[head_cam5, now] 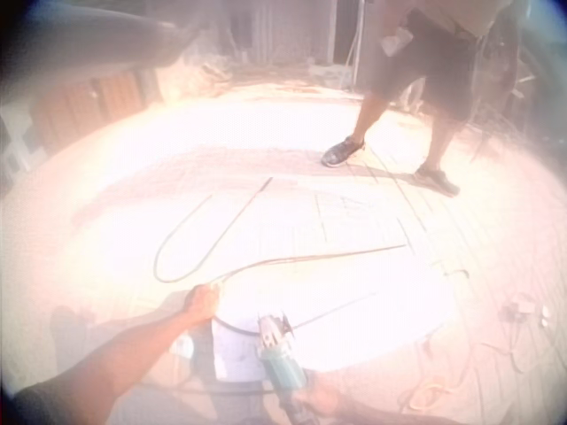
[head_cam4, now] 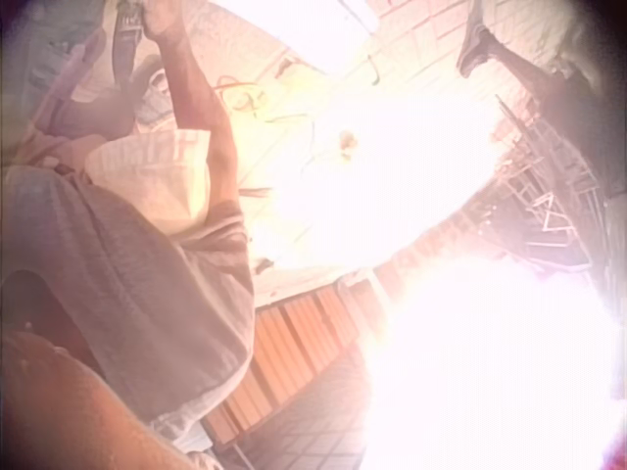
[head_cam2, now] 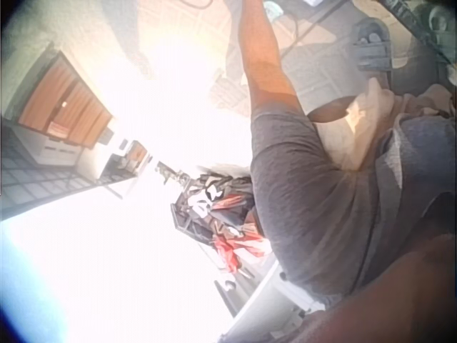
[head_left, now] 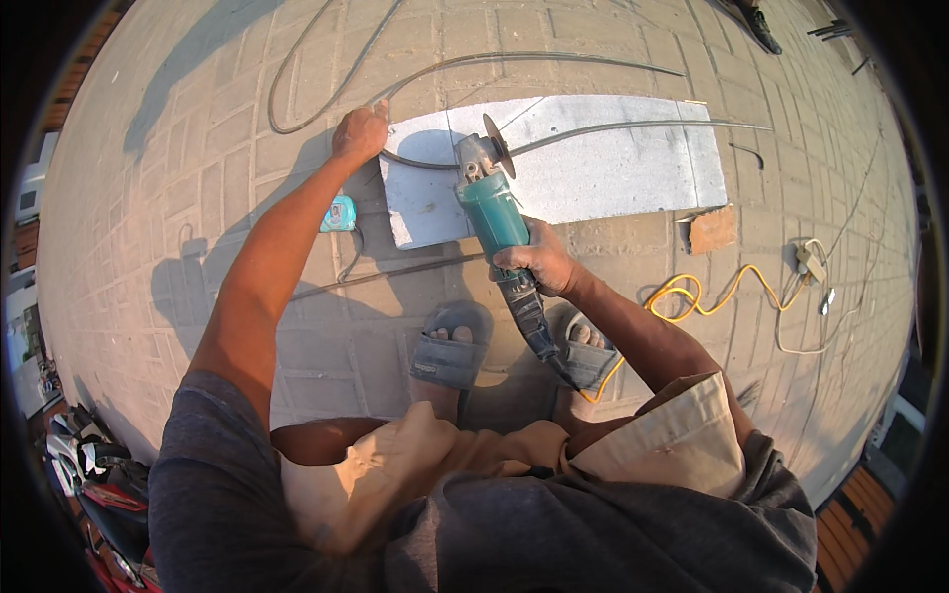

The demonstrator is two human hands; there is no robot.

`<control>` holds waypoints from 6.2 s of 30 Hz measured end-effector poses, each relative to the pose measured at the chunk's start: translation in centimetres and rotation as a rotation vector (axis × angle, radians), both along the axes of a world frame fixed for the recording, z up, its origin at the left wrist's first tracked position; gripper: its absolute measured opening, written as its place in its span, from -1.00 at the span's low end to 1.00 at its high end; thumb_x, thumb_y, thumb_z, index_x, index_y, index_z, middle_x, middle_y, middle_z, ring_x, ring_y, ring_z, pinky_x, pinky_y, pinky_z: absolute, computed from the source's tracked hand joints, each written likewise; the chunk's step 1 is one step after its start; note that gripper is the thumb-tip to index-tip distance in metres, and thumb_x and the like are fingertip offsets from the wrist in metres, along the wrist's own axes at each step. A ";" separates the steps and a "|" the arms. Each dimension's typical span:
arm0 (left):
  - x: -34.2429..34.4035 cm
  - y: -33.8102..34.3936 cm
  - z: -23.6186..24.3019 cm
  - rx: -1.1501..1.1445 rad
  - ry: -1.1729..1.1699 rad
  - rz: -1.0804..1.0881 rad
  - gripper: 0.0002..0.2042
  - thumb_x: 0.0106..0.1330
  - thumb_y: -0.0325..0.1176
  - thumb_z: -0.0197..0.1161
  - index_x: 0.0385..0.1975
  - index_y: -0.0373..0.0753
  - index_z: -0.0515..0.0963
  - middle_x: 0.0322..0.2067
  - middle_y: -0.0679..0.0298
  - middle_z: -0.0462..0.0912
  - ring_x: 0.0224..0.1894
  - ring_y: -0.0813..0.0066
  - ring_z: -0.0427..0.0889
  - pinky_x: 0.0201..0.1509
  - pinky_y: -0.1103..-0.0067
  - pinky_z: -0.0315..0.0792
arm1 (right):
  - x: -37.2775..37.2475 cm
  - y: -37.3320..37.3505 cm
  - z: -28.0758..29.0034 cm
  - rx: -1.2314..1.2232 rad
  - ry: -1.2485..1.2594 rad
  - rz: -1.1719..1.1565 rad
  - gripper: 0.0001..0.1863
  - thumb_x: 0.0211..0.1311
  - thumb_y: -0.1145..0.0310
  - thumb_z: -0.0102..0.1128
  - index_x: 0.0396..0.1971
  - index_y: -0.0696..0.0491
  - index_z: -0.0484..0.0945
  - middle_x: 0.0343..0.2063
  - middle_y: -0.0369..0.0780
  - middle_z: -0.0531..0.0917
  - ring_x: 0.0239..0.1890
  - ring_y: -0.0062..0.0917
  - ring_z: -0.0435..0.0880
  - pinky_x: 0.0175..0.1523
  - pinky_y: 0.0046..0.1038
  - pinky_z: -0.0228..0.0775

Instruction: The person uses an angle grinder to cut several long metal rods into shorter pieces on a tiled outdoor surface. They repeatedly pick up rods, position them on a white board, cut them, and then bend the cut pieces by hand.

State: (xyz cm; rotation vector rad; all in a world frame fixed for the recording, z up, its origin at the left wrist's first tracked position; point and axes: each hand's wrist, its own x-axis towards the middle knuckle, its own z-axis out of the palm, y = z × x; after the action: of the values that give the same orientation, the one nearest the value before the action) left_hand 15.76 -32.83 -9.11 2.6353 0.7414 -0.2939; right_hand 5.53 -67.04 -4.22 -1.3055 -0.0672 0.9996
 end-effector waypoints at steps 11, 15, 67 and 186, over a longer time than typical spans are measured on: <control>0.1 0.0 0.4 0.013 0.051 -0.012 -0.38 0.49 0.12 -0.17 -0.04 -0.38 0.63 0.04 -0.24 0.59 0.15 -0.18 0.56 0.27 0.15 0.39 | 0.3 0.4 0.8 0.060 0.066 -0.011 -0.55 -0.06 0.43 0.33 -0.15 0.33 0.46 -0.42 -0.21 0.55 -0.41 -0.54 0.59 -0.27 -0.43 0.58; 0.0 -0.1 0.3 0.024 0.036 -0.018 -0.38 0.50 0.11 -0.17 -0.05 -0.37 0.63 0.03 -0.24 0.59 0.15 -0.17 0.56 0.27 0.14 0.39 | 0.0 -0.2 0.1 0.011 0.053 0.017 -0.55 -0.05 0.43 0.32 -0.14 0.33 0.46 -0.42 -0.20 0.57 -0.42 -0.54 0.59 -0.27 -0.43 0.59; -2.0 -28.4 16.6 -0.424 -0.133 -0.749 -0.45 0.40 0.00 0.18 0.07 -0.44 0.42 -0.25 -0.05 0.67 -0.09 -0.02 0.65 0.18 0.19 0.38 | 13.3 -8.8 9.1 -0.062 -0.409 -1.079 -0.44 -0.12 0.35 0.47 -0.16 0.26 0.38 -0.38 -0.13 0.57 -0.38 -0.48 0.63 -0.28 -0.41 0.55; -3.1 -0.5 6.7 0.133 -0.012 -0.789 -0.23 0.33 0.29 0.09 0.33 -0.23 0.32 0.35 0.14 0.32 0.40 0.07 0.29 0.49 0.17 0.12 | 25.4 -29.6 2.6 -1.706 -1.356 0.331 -0.36 0.31 0.60 -0.14 0.39 -0.12 0.23 0.43 -0.17 0.26 0.46 -0.26 0.22 0.40 -0.08 0.23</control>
State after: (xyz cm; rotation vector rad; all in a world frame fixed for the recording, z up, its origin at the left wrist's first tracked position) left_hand 12.64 -33.29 -2.38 2.9331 -0.3339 -0.4425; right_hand 30.93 -96.60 -1.60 -3.4400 -0.5563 -0.0221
